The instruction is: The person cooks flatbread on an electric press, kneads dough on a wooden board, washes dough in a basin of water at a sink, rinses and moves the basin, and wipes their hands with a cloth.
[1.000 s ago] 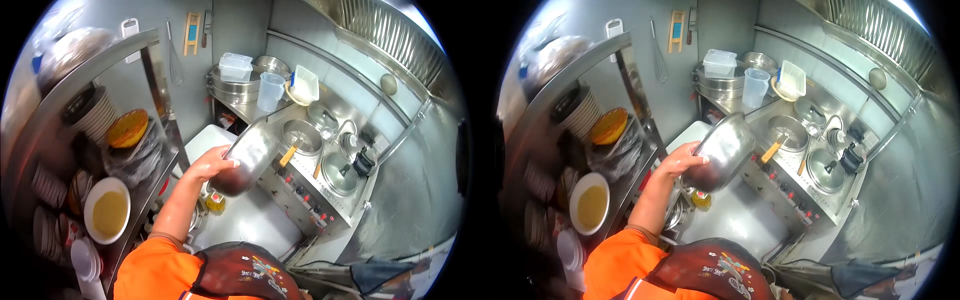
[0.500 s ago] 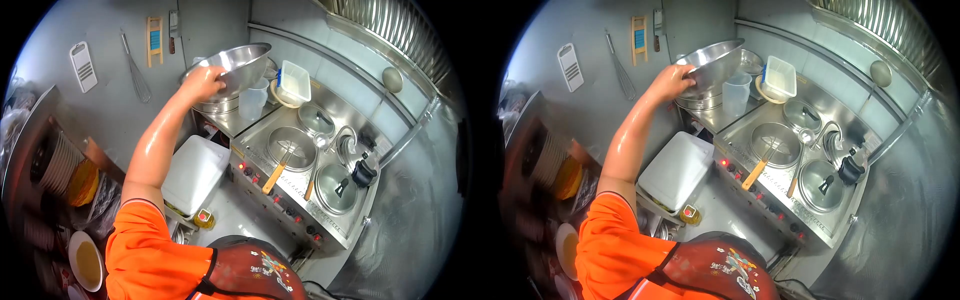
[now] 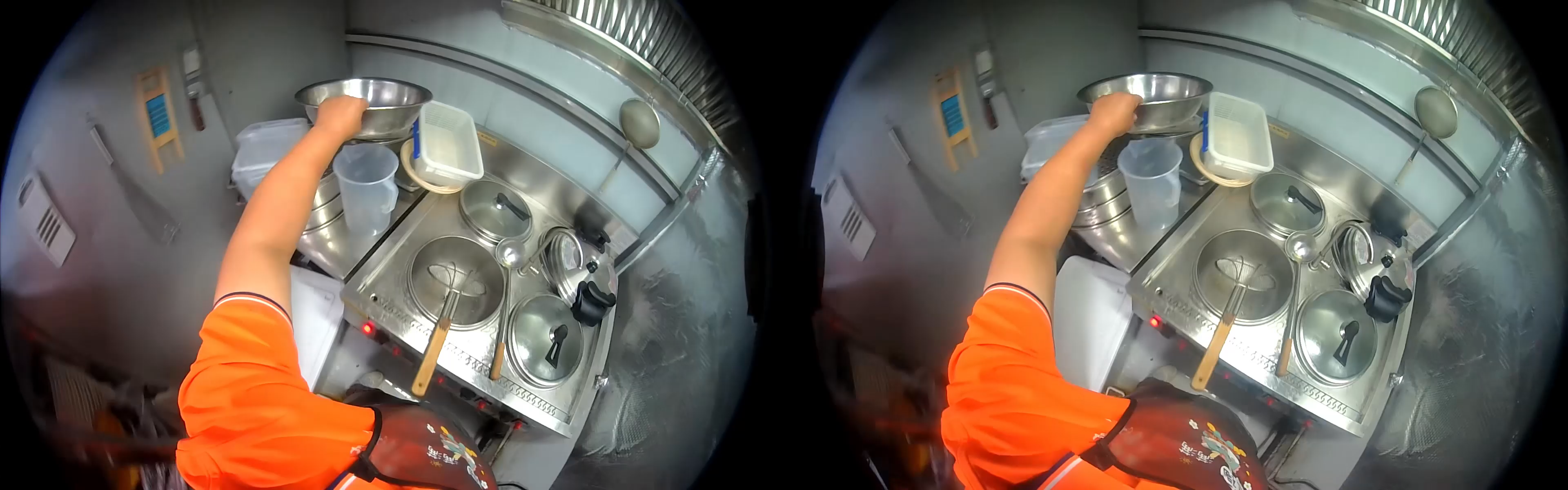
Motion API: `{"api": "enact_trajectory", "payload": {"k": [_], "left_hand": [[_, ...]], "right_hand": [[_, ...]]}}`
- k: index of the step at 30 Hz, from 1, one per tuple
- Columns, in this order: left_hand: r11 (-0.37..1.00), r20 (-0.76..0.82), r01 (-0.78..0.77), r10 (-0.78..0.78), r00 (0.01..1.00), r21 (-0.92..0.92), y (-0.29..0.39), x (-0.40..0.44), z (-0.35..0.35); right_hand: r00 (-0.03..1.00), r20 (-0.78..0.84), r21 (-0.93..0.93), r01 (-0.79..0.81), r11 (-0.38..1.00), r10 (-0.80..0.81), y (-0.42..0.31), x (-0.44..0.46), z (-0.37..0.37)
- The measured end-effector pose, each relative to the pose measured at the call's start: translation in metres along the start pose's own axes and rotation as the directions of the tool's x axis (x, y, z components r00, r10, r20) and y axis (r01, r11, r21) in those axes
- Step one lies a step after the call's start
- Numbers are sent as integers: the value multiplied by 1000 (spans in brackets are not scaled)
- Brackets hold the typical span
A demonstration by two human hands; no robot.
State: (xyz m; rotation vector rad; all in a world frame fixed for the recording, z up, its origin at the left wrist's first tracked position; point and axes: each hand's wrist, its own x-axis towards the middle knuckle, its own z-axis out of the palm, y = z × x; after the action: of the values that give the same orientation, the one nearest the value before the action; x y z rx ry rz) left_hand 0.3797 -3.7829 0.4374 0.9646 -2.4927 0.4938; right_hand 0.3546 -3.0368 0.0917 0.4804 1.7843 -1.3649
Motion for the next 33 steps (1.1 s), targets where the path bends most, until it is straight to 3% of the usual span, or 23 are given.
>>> {"api": "enact_trajectory", "payload": {"k": [5,13,18,22,25,26,27,28,29,30,31,33], "left_hand": [[1000,62,5,-4,998,-25,-30,88,115],[995,120,7,-20,993,104,-52,172,239],[987,195,107,-129,972,119,-48,194,272],[954,133,209,-240,962,213,-38,199,278],[960,91,127,-154,984,249,-6,198,256],[982,237,66,-108,966,178,14,198,236],[1000,248,17,-21,969,15,36,191,217],[972,257,-122,173,951,-201,55,187,212],[884,226,-241,350,909,-401,72,182,203],[714,67,-434,555,829,-549,102,151,175],[536,95,-376,657,747,-756,135,115,146],[233,47,-279,839,542,-932,204,21,80]], "right_hand": [[977,-176,80,-103,991,116,-4,10,58],[897,-340,177,-234,956,282,25,3,110],[817,-451,219,-288,932,358,56,-21,102],[716,-573,238,-321,917,399,93,-59,54],[668,-639,234,-303,924,381,116,-76,16],[679,-636,256,-264,930,368,123,-81,9],[708,-628,291,-174,941,325,132,-82,4],[778,-515,514,-55,856,359,140,-80,-3],[792,-518,551,20,834,322,158,-71,-14],[794,-540,573,103,813,280,155,-68,-12],[783,-558,568,120,814,274,150,-72,-14],[816,-541,627,230,745,202,108,-89,-3]]}}
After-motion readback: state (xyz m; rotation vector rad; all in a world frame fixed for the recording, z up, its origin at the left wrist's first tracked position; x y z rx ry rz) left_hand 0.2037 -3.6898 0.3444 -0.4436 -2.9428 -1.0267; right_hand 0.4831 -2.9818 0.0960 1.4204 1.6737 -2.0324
